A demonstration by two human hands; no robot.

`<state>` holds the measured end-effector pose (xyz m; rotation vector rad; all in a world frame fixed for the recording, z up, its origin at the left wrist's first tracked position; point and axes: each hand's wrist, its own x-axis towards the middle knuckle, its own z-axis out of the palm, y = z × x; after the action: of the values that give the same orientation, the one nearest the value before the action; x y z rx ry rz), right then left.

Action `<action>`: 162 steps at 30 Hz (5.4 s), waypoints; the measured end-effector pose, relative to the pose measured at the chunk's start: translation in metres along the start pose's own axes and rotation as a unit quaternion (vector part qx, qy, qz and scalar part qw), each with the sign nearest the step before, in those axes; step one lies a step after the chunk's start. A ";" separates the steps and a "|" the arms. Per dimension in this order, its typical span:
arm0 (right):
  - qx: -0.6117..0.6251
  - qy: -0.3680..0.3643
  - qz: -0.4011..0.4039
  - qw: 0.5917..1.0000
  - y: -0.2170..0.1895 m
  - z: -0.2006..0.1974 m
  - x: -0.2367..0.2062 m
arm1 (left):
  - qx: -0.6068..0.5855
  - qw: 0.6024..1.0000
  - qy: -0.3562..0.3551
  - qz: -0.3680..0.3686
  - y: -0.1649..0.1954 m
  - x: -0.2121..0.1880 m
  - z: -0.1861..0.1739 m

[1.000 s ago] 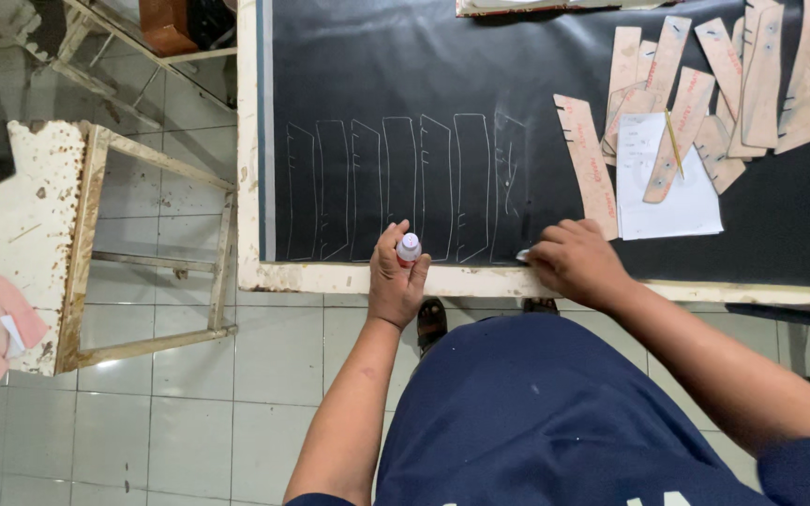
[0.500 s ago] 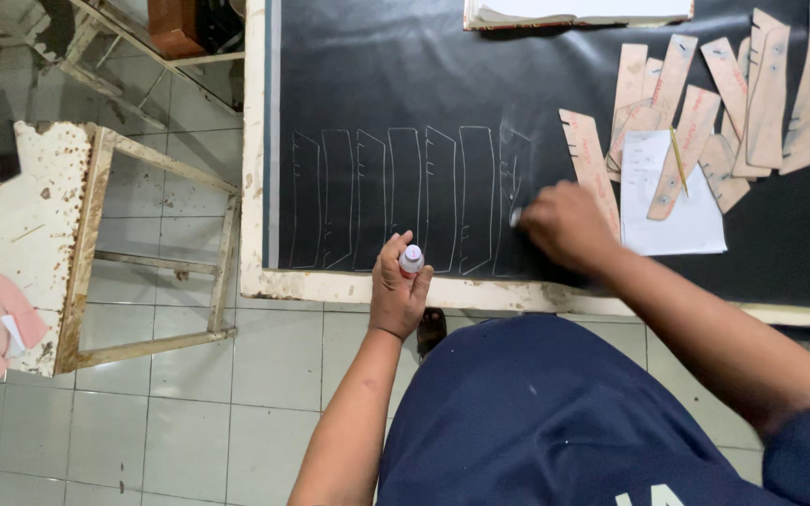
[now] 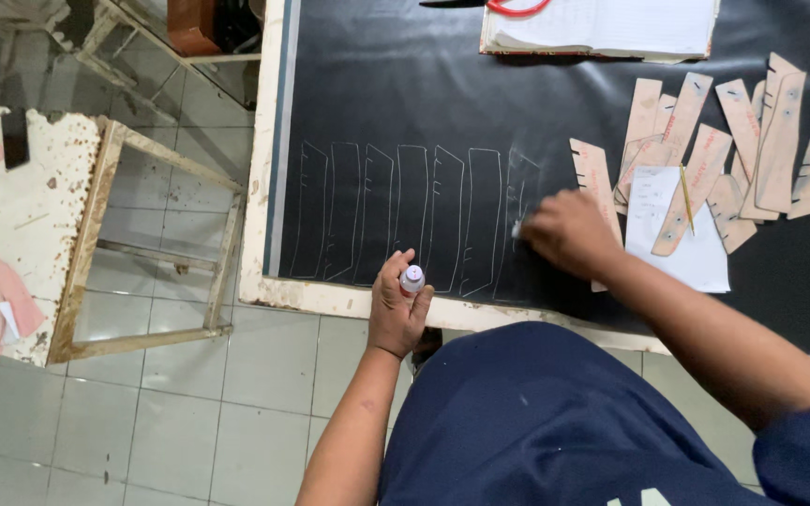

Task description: The person traces outlines of shoe pattern pieces onto black pattern board with a pencil, using a paper pattern strip as a guide. They open a small glue bottle, apply glue to the pattern strip, and press it flat onto the board while continuing to trace around it.

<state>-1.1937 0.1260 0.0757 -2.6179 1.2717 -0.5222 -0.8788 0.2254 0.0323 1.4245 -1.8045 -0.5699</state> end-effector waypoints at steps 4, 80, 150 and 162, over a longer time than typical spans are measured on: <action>-0.036 0.044 0.062 0.996 0.018 -0.005 0.021 | 0.003 1.000 -0.001 -0.012 0.001 -0.001 0.000; 0.043 0.061 0.228 0.971 -0.011 -0.010 -0.021 | -0.002 1.000 -0.008 -0.021 -0.005 -0.002 -0.003; 0.139 -0.016 -0.210 0.968 -0.032 0.013 -0.041 | -0.008 0.998 0.011 -0.068 0.016 0.011 0.000; 0.255 -0.001 0.145 0.956 -0.070 0.015 0.010 | 0.071 0.988 0.103 -0.086 0.002 0.040 -0.018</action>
<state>-1.1316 0.1615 0.0856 -1.9728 1.2814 -0.6859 -0.8701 0.1899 0.0563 1.6828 -1.5948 -0.3711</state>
